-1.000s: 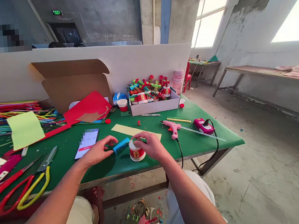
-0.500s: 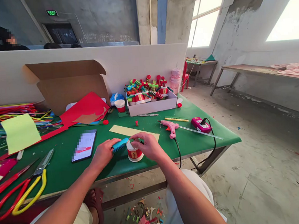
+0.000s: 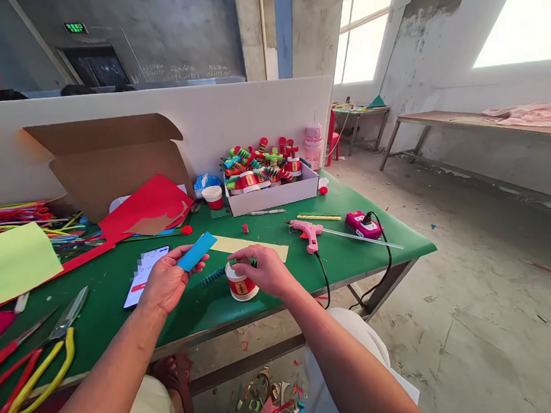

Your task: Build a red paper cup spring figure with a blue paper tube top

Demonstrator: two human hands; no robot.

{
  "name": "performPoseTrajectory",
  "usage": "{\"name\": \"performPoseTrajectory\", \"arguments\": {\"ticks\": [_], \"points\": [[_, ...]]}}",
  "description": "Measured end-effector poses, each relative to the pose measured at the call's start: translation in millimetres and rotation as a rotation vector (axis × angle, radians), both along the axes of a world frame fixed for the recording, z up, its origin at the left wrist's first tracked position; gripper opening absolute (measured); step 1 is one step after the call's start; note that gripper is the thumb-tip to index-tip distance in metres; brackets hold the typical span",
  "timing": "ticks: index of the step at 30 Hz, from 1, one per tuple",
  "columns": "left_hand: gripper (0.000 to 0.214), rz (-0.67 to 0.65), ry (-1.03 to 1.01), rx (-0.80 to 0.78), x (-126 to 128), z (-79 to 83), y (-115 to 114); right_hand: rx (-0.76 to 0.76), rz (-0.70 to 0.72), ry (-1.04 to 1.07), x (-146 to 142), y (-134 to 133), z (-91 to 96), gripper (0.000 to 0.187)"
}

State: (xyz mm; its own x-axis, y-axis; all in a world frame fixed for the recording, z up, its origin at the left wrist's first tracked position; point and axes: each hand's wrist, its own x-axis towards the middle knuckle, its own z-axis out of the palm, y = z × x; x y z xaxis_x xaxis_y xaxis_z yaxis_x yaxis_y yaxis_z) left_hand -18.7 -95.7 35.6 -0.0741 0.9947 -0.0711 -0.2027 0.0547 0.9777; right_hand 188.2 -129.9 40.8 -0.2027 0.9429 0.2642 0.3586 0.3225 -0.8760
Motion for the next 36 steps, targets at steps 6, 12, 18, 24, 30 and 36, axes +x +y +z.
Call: {"name": "performPoseTrajectory", "arguments": {"ticks": [6, 12, 18, 24, 30, 36], "points": [[0.035, -0.043, 0.174, 0.170, 14, 4.6, -6, 0.010, -0.018, 0.024, 0, 1, -2.2, 0.018], [0.038, -0.041, 0.350, 0.258, 13, 12.0, -7, 0.033, -0.011, 0.040, 0, 1, -3.4, 0.018], [0.039, 0.026, 0.128, 0.176, 1, 15.3, 4, 0.025, -0.018, 0.034, 1, 0, -2.8, 0.019], [0.025, 0.154, 0.391, 0.314, -10, 10.4, 12, 0.031, -0.014, 0.029, 1, -1, -0.7, 0.018], [0.021, 0.069, 0.315, 0.319, -6, 12.5, 8, 0.025, -0.018, 0.039, 1, -2, -0.3, 0.019], [0.040, 0.034, 0.305, 0.250, 3, 12.5, 4, 0.019, -0.018, 0.036, 1, -2, -0.9, 0.019]]}}
